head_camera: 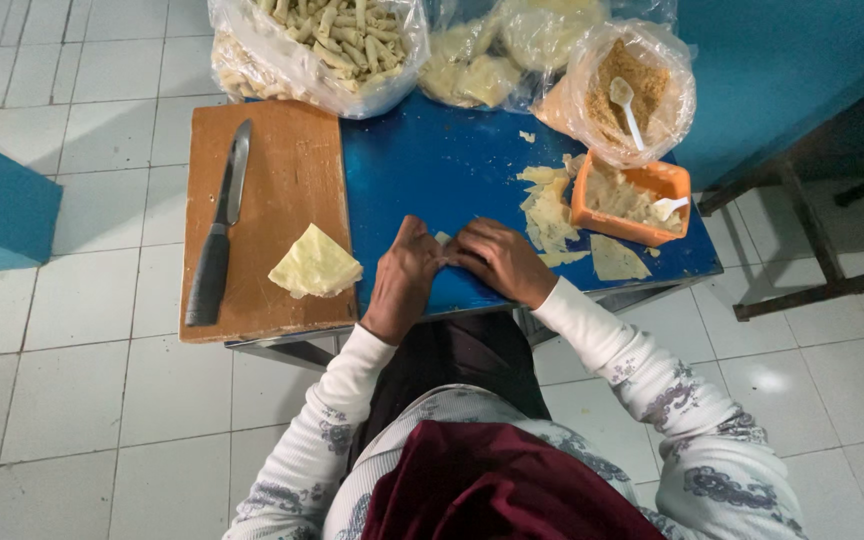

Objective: The person sits at a small blue table folding triangular dough wrappers around pinches of brown sugar, spooning the sugar from a plastic bag with a spoon, and arranging the folded pastries in a row on the table. Folded pastries accumulate in a large bag beside the work area.

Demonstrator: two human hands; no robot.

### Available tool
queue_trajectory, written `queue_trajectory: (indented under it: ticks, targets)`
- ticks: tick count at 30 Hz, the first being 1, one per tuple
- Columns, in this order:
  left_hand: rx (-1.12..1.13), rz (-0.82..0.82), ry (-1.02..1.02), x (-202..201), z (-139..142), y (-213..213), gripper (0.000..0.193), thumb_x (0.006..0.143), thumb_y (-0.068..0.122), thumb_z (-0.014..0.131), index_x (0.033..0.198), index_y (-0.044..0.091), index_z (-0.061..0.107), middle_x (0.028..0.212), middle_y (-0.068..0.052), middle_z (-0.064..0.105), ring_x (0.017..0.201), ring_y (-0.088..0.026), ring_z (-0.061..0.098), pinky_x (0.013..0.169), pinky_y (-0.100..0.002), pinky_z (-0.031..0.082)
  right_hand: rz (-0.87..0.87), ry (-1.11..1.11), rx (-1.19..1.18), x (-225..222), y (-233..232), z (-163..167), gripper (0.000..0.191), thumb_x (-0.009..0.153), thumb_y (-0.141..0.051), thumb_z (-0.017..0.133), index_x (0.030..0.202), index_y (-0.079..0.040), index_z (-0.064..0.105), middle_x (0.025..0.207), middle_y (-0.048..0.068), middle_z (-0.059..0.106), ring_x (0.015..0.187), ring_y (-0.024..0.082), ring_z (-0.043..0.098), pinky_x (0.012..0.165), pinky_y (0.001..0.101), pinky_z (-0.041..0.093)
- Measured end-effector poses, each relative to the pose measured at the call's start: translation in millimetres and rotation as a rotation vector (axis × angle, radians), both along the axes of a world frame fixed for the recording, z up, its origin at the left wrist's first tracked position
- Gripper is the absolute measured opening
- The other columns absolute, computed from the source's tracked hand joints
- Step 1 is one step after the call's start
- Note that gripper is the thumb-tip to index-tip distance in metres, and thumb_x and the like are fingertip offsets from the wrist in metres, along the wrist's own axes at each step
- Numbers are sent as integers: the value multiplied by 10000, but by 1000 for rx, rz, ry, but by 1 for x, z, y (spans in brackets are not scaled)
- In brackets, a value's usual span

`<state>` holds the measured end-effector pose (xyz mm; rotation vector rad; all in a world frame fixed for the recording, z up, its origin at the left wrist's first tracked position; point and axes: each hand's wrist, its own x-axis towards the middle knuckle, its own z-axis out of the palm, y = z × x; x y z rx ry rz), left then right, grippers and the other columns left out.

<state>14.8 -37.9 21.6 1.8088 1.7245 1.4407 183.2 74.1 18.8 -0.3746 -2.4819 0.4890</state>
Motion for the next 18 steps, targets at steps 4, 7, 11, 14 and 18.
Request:
queue_trajectory:
  ticks: [4,7,11,14,18]
  targets:
    - [52,8,86,0,3,-4,92,917,18,638,997,-28,641,1155,-213,555,920,-417,639,723,-465,514,18,-9,-84,-3,8,3,138,939,-166,712,982,-34,717,979,110,694,955,303,678,834,422,548]
    - [100,35,155,1,0,-4,83,918,27,627,958,-45,618,1152,-223,536,940,-424,626,752,-469,507,-38,-82,-189,-4,8,6,132,925,-158,733,966,-33,729,930,110,692,913,297,680,791,414,544]
    - [80,57,144,-1,-4,3,102,945,34,622,904,-54,591,1113,-214,522,973,-426,611,805,-473,499,-55,-1,-73,-3,0,7,217,902,-181,738,1022,-2,713,1002,130,692,945,319,667,808,422,538]
    - [23,45,61,-1,-4,2,97,972,30,608,917,-50,598,1129,-212,530,965,-413,611,804,-469,502,-42,10,29,-3,-2,6,201,911,-179,731,1016,-9,709,1021,129,688,975,325,658,840,426,536]
    - [19,7,40,-2,-1,-5,158,904,26,639,1044,-44,622,1106,-176,558,983,-390,604,807,-463,507,-51,9,32,-6,0,1,128,937,-162,714,995,-48,716,1013,109,685,1004,306,661,890,421,537]
